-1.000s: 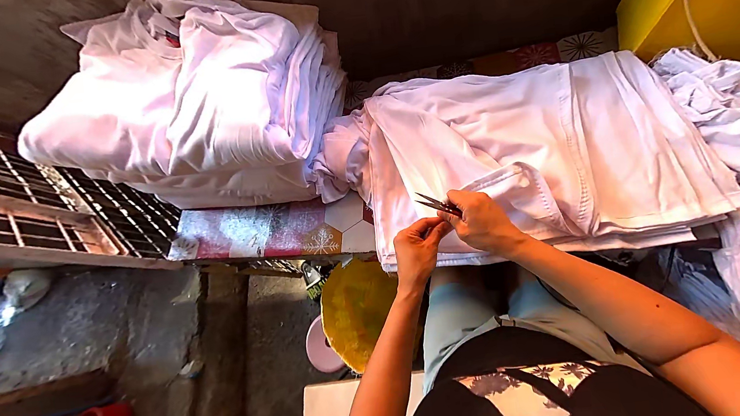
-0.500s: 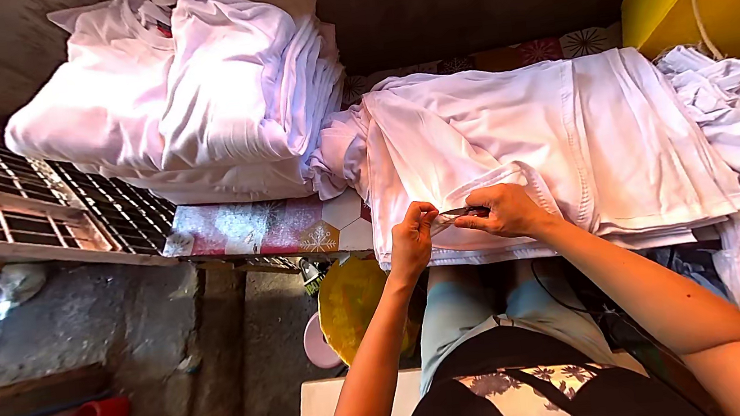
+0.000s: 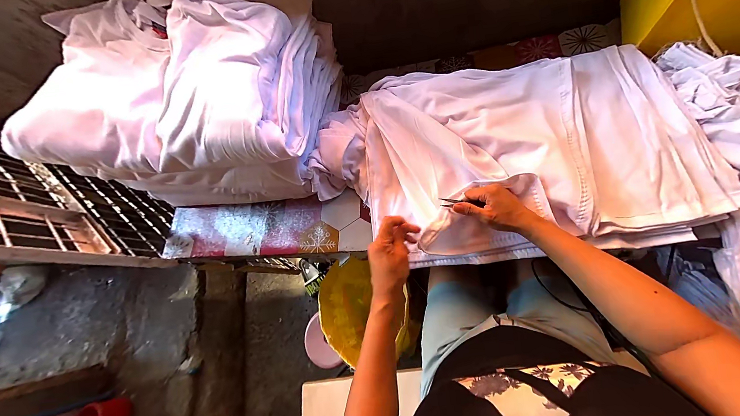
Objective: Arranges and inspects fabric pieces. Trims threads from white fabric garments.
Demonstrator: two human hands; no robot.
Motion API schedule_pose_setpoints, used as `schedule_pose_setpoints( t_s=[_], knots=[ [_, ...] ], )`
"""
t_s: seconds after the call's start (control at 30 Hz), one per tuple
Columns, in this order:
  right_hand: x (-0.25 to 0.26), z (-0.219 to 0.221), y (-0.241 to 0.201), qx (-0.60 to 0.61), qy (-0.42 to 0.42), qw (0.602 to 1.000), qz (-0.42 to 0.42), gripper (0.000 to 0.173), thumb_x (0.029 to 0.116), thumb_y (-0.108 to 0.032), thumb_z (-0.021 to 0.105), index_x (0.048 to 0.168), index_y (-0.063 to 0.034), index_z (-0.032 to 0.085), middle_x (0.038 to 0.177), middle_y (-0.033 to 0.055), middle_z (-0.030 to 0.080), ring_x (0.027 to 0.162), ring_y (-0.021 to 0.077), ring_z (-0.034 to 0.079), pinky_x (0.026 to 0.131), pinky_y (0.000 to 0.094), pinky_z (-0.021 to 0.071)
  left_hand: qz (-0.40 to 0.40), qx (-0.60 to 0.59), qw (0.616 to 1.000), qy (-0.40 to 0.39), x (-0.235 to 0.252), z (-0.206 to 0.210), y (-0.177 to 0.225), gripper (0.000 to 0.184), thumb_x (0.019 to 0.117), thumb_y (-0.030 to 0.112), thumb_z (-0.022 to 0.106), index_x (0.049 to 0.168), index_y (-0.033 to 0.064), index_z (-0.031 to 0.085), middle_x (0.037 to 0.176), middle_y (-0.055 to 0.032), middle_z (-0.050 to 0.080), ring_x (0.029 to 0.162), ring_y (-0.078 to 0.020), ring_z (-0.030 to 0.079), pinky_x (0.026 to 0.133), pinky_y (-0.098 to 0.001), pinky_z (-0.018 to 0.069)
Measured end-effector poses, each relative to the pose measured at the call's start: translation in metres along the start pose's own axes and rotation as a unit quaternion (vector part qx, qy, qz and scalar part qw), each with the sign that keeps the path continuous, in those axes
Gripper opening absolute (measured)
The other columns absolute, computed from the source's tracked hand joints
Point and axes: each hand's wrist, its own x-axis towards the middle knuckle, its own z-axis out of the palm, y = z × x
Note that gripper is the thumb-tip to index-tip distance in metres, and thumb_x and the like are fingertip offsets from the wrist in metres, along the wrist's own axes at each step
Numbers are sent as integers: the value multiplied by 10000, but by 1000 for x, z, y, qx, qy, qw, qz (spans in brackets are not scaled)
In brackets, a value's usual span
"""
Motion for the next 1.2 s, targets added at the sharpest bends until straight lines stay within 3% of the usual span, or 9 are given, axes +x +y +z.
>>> schedule_pose_setpoints(
  t_s=[0.1, 0.2, 0.33, 0.4, 0.5, 0.57, 0.7, 1.03, 1.2],
  knots=[
    [1, 1, 0, -14, -19, 999, 27, 419, 1010, -375, 656, 768, -33, 655, 614, 46, 525, 577, 175, 513, 586, 408, 430, -162, 262, 951, -7, -28, -59, -12, 245, 1067, 100, 463, 1118, -46, 652, 908, -141, 737, 820, -244, 722, 773, -426, 586],
    [1, 3, 2, -18, -21, 999, 35, 415, 1005, -391, 663, 777, -44, 663, 614, 43, 532, 573, 173, 521, 582, 402, 438, -406, 460, 784, -97, -39, -88, -32, 413, 1019, 174, 589, 1353, -69, 577, 1447, -358, 468, 1354, -520, 457, 1067, -649, 406],
    [2, 3, 1, -22, -30, 998, 52, 434, 998, -411, 668, 789, -31, 651, 631, 57, 529, 604, 197, 523, 618, 434, 431, -147, 232, 962, 18, -38, -49, -32, 408, 970, 205, 694, 1234, -101, 639, 1338, -300, 587, 1275, -421, 561, 1072, -542, 460],
    [0, 4, -4, 16, -16, 998, 60, 379, 962, -376, 727, 830, -26, 669, 649, 48, 541, 600, 172, 510, 614, 405, 432, -141, 42, 989, -5, -24, -12, -22, 480, 937, 181, 738, 1307, -73, 569, 1244, -221, 657, 1156, -298, 647, 999, -455, 525],
    [-16, 15, -23, 105, 52, 991, 58, 222, 917, -212, 788, 1005, -17, 730, 772, 55, 645, 643, 117, 566, 633, 323, 507, -181, -118, 976, -32, -12, 19, -10, 416, 912, 45, 745, 1273, -38, 556, 1017, -105, 733, 878, -127, 711, 832, -325, 588],
    [-29, 24, -42, 132, 97, 984, 65, 135, 920, -126, 759, 949, 3, 729, 786, 58, 671, 640, 76, 571, 627, 266, 501, -186, -157, 970, -8, -13, 26, -3, 374, 906, 8, 738, 1234, -31, 562, 882, -57, 737, 756, -81, 694, 758, -283, 584],
    [-41, 43, -65, 135, 126, 978, 93, 192, 930, -166, 755, 827, -12, 704, 655, -14, 564, 571, 2, 455, 570, 192, 397, -154, -158, 975, 30, -22, 29, 7, 358, 902, 2, 743, 1207, -1, 556, 867, -30, 745, 736, -59, 692, 731, -255, 577],
    [-36, 48, -80, 148, 138, 960, 195, 171, 952, -159, 737, 837, -35, 714, 695, -12, 630, 616, 19, 517, 625, 240, 434, -99, -118, 987, 52, -26, 38, 13, 203, 913, 28, 735, 1076, 16, 614, 756, 25, 698, 621, 7, 591, 616, -179, 494],
    [-35, 54, -71, 127, 140, 974, 122, 140, 908, -122, 715, 821, -20, 671, 661, -6, 546, 590, 47, 472, 583, 253, 406, -54, -87, 993, 51, -25, 37, 12, 155, 907, 21, 734, 1021, 14, 628, 783, 24, 683, 650, 15, 583, 635, -169, 492]
  ],
)
